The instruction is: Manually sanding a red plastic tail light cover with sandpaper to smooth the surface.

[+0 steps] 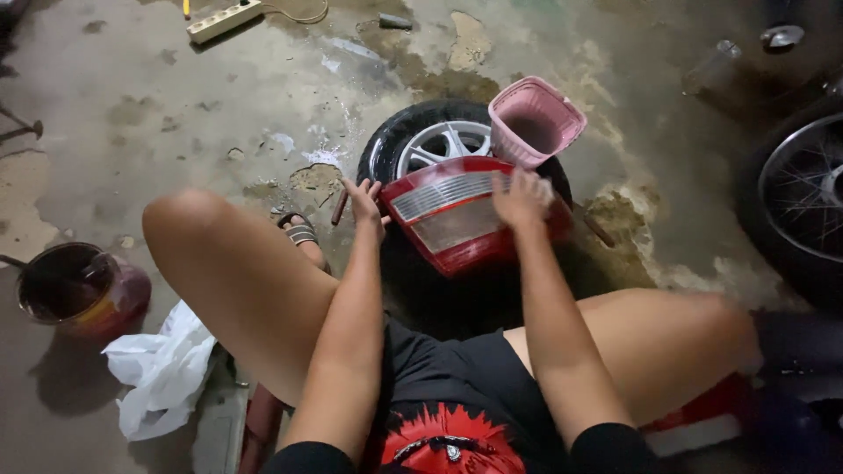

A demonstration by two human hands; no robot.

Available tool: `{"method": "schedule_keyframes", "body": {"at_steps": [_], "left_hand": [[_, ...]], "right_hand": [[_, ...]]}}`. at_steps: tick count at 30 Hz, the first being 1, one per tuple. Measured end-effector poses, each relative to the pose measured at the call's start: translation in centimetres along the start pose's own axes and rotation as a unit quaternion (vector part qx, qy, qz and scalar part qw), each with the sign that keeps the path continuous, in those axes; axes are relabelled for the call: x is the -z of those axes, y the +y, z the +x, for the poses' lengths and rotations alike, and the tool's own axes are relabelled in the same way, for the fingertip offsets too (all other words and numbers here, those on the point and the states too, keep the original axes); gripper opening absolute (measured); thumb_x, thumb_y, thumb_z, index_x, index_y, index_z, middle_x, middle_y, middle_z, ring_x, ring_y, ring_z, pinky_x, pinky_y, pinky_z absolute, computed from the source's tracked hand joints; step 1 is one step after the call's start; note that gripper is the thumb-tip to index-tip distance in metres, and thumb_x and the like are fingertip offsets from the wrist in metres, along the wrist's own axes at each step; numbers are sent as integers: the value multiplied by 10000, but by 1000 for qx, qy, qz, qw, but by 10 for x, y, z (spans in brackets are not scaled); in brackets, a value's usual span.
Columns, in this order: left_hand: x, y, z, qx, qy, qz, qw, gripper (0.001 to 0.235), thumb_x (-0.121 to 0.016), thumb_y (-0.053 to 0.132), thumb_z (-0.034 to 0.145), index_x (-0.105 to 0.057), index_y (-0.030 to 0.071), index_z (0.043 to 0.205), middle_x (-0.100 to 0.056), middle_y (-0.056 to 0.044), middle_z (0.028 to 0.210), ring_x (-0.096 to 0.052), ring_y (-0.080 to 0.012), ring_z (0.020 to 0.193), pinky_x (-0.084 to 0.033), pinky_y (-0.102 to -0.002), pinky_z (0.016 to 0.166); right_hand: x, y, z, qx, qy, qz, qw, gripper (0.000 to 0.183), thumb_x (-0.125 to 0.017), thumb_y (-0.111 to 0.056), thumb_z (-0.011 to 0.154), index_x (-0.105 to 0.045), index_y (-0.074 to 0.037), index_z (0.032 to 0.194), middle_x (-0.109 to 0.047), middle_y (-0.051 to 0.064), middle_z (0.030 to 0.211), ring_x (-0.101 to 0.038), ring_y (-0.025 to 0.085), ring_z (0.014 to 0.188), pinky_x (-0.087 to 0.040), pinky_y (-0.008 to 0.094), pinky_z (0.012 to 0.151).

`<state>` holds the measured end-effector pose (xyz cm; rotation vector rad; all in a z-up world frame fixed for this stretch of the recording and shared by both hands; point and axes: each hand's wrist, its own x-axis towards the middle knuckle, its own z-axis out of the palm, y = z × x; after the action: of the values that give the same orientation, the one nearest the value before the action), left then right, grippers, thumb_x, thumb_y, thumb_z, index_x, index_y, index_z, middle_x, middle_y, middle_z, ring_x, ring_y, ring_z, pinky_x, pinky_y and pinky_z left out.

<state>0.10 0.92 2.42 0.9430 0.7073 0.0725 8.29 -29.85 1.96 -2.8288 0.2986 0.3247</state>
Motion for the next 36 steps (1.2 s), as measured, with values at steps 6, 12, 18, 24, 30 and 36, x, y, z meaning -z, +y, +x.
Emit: {"method": "schedule_keyframes", "body": {"at_steps": [6, 12, 18, 24, 30, 36], "left_hand": [[11, -19, 36, 12, -13, -37, 999, 1013, -108, 863, 932, -297, 138, 1614, -363, -93, 1645, -154, -503, 1530, -132, -749, 1188], [7, -27, 48, 8, 28, -91, 995, 975, -192, 878, 941, -382, 169, 1583, -345, -113, 1651, -201, -456, 1536, -117, -672, 1220], [-4, -7, 5, -3, 44, -84, 996, 984, -190, 816, 963, -338, 67, 1584, -319, -238, 1637, -197, -466, 1538, -143, -633, 1234], [-8, -10, 8, -10, 44, -61, 997, 1012, -196, 832, 962, -350, 40, 1573, -335, -244, 1628, -182, -441, 1546, -147, -602, 1245], [3, -25, 49, -37, 8, 86, 996, 1003, -159, 849, 974, -324, 86, 1604, -358, -232, 1619, -218, -409, 1541, -179, -596, 1246], [1, 2, -7, -59, 16, 268, 961, 835, -31, 665, 1024, -212, 120, 1631, -319, -231, 1644, -253, -396, 1543, -140, -535, 1295]], "right_hand": [[-80, -143, -88, 515, 305, 2, 801, 422, -704, -351, 899, -680, -112, 1246, -638, 187, 1273, -530, 389, 1288, -366, 498, 1130], [-85, -130, -69, 425, 95, -179, 882, 497, -388, -530, 1035, -543, -360, 1476, -421, 83, 1624, -319, 304, 1529, -173, 503, 1262], [-21, -43, 27, 281, 184, -244, 910, 316, -577, -272, 872, -800, -102, 1019, -606, 224, 942, -736, 416, 778, -596, 527, 605], [-47, -55, 6, 146, 94, -46, 984, 714, -330, -639, 1044, -283, -243, 1637, -265, 234, 1666, -141, 482, 1543, -108, 672, 1208], [-97, -136, -104, 469, 225, -53, 852, 615, -713, -477, 837, -612, -169, 1360, -548, 250, 1442, -443, 431, 1400, -281, 602, 1171], [-78, -114, -89, 397, 143, -57, 905, 601, -578, -604, 903, -613, -275, 1404, -565, 190, 1457, -447, 405, 1412, -255, 544, 1241]]}}
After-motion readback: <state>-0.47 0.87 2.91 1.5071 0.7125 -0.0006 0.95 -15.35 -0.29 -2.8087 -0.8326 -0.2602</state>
